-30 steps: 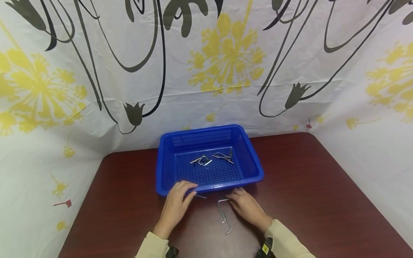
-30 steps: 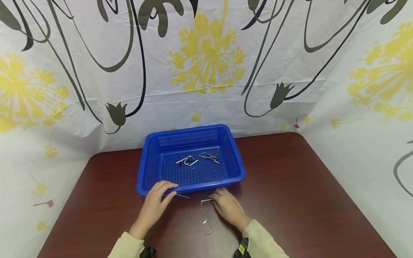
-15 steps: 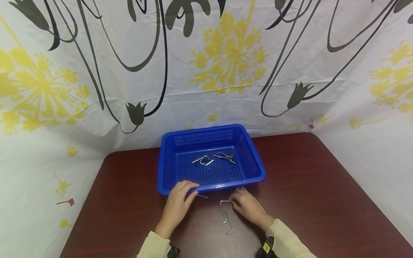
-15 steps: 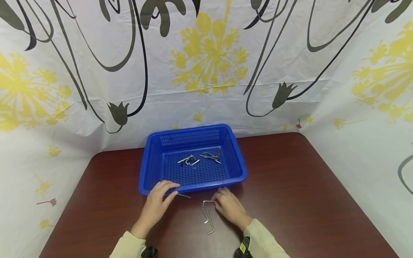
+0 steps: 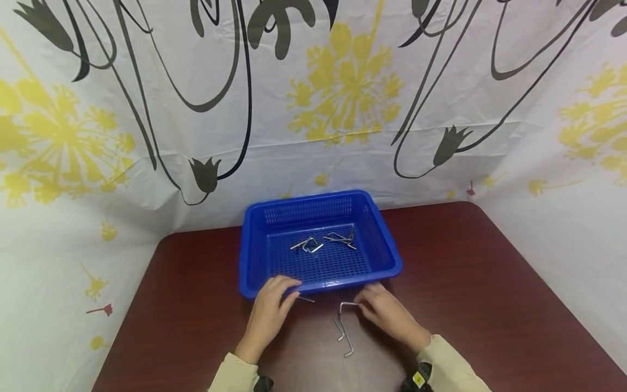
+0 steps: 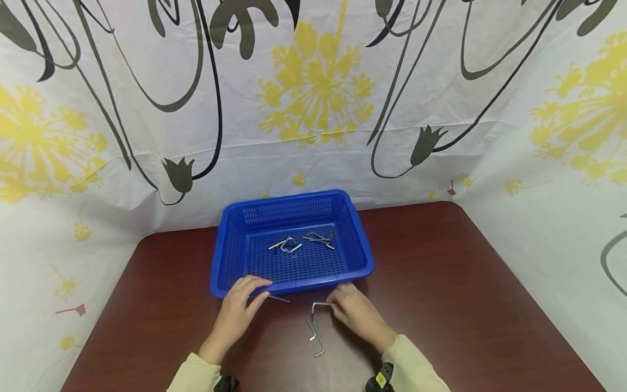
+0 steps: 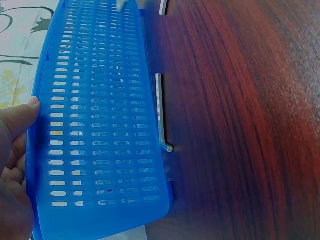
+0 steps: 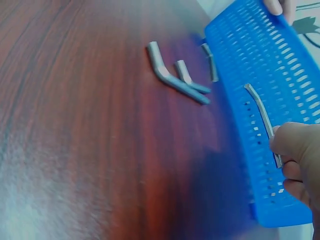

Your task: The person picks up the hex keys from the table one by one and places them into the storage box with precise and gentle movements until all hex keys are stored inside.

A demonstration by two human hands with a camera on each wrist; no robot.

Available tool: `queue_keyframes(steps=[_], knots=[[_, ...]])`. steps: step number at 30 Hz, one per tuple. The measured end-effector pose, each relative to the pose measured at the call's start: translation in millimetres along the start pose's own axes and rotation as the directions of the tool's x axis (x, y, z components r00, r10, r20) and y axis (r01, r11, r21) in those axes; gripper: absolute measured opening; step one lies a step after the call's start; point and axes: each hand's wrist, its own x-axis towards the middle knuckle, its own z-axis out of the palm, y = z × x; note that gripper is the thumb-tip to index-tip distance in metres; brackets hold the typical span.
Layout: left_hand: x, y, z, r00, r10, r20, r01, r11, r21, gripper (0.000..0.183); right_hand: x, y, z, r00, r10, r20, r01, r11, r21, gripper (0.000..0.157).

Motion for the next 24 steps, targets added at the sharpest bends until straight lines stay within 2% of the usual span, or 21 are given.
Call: queue_keyframes(steps=[7,11,15,18,24], knots=[[-0.8,0.0,0.5,1.000,0.002,-0.006,-0.002,1.000,0.010,0.019,3,-3,-18.0,0.996,-0.078,-0.041,0.079,0.997,0.013,0.017],[-1.0,-0.6,1.0,1.000,0.008,-0.011,-0.008,1.000,0.011,0.019,3,-5,-26.3,0.990,-0.124,-0.062,0.125,0.992,0.009,0.010],[-0.8,-0.4,0.7,1.000,-0.003,-0.006,0.003,1.000,0.011,0.018,5,-7,-34.3,0.984,-0.156,-0.088,0.157,0.988,-0.003,0.012],[-0.7,0.3,0.3,1.000,-0.014,0.001,0.014,1.000,0.014,0.018,8,-9,-39.7,0.981,-0.158,-0.115,0.158,0.987,-0.012,0.019],[-0.3,1.6,0.1,1.000,-0.013,0.002,0.013,1.000,0.026,0.019,12,-7,-48.6,0.981,-0.115,-0.158,0.110,0.993,-0.040,0.018]])
